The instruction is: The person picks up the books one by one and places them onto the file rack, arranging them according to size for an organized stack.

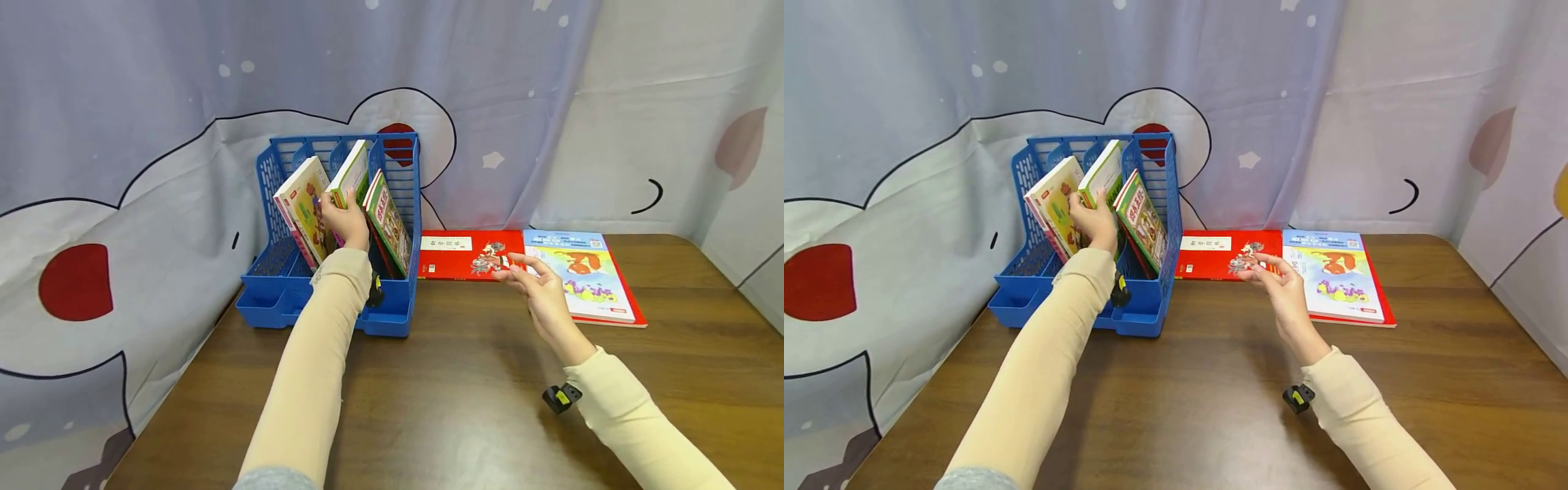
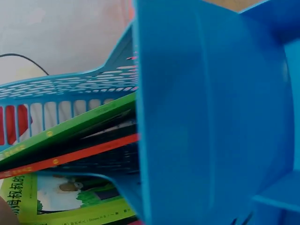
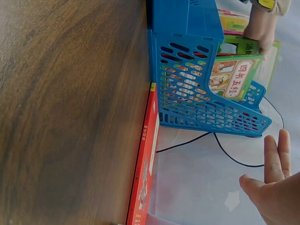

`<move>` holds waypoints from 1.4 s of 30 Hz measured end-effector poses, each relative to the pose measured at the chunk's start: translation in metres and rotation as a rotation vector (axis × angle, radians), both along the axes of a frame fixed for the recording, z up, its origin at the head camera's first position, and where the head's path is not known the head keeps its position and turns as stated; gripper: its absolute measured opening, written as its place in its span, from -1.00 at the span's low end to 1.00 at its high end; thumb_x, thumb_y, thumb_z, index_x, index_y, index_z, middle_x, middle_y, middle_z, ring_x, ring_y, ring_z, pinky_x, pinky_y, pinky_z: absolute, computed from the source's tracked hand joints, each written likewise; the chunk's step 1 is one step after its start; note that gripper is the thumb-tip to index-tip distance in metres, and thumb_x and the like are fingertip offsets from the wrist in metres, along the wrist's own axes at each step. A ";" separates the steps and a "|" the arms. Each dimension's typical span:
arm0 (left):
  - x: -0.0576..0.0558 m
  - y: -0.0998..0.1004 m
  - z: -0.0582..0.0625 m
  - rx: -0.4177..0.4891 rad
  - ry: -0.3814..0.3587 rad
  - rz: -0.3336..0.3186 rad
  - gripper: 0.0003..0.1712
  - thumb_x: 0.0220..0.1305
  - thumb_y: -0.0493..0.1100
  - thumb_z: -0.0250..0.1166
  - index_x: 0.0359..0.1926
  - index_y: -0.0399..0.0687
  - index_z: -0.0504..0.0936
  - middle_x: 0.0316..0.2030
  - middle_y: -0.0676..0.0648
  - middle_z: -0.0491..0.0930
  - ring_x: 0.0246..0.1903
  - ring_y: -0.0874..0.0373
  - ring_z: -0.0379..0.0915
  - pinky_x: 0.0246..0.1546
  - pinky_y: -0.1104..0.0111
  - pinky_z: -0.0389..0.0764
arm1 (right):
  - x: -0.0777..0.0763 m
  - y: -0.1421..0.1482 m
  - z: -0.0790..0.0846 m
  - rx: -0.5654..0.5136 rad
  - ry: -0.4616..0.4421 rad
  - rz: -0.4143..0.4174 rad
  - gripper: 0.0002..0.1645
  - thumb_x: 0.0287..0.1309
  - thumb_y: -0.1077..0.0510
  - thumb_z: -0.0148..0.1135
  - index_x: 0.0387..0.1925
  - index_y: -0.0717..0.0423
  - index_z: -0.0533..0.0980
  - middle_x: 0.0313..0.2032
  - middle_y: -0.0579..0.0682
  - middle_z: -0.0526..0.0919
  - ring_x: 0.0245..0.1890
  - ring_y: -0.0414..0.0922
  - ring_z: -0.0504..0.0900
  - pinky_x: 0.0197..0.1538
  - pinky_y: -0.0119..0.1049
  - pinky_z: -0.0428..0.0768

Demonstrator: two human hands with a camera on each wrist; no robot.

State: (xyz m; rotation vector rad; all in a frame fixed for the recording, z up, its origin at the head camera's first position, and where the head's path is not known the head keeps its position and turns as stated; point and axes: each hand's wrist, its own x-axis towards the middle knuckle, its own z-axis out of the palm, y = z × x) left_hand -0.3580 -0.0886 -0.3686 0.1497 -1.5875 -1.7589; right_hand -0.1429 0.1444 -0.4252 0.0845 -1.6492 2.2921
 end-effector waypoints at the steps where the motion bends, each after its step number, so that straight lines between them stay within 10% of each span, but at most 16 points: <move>1: 0.000 0.000 -0.003 0.007 0.000 0.008 -0.76 0.16 -0.29 0.32 -0.22 -0.39 0.51 -0.13 -0.30 0.62 -0.14 -0.08 0.55 -0.10 0.21 0.55 | 0.000 0.000 0.000 0.006 -0.002 0.001 -0.81 0.35 0.26 -0.02 -0.11 -0.01 0.48 -0.47 -0.19 0.74 -0.30 -0.33 0.70 -0.03 -0.56 0.53; 18: 0.002 0.004 -0.031 0.014 -0.064 0.029 -0.72 0.12 -0.27 0.37 -0.26 -0.40 0.51 -0.23 -0.33 0.62 -0.22 -0.08 0.51 -0.13 0.18 0.51 | 0.001 0.001 -0.003 0.009 -0.028 0.010 -0.83 0.36 0.23 -0.02 -0.11 -0.03 0.45 -0.47 -0.19 0.74 -0.31 -0.32 0.71 -0.03 -0.56 0.54; 28: 0.003 -0.013 -0.024 -0.261 -0.161 -0.009 -0.57 0.08 -0.19 0.41 -0.06 -0.25 0.49 -0.10 -0.27 0.62 -0.05 -0.16 0.52 0.04 0.07 0.45 | -0.002 -0.001 -0.002 -0.005 -0.005 0.021 -0.85 0.36 0.24 -0.02 -0.11 0.07 0.45 -0.46 -0.17 0.75 -0.30 -0.31 0.71 -0.06 -0.53 0.57; 35: 0.017 -0.014 -0.021 -0.477 -0.022 -0.064 -0.43 0.26 -0.28 0.20 0.26 -0.09 0.23 0.26 -0.21 0.26 0.25 -0.09 0.23 0.25 0.06 0.30 | -0.002 -0.001 -0.003 -0.001 0.008 0.034 -0.80 0.35 0.27 -0.02 -0.20 -0.02 0.52 -0.43 -0.16 0.75 -0.29 -0.30 0.72 -0.07 -0.49 0.60; 42: 0.031 -0.002 -0.017 -0.545 0.192 -0.008 -0.63 0.26 -0.41 0.07 0.08 -0.11 0.40 0.32 -0.24 0.13 0.35 -0.07 -0.03 0.39 0.05 -0.01 | -0.004 0.007 -0.003 0.023 0.002 0.008 -0.83 0.33 0.30 -0.01 -0.13 0.06 0.45 -0.42 -0.15 0.75 -0.31 -0.27 0.72 -0.12 -0.43 0.63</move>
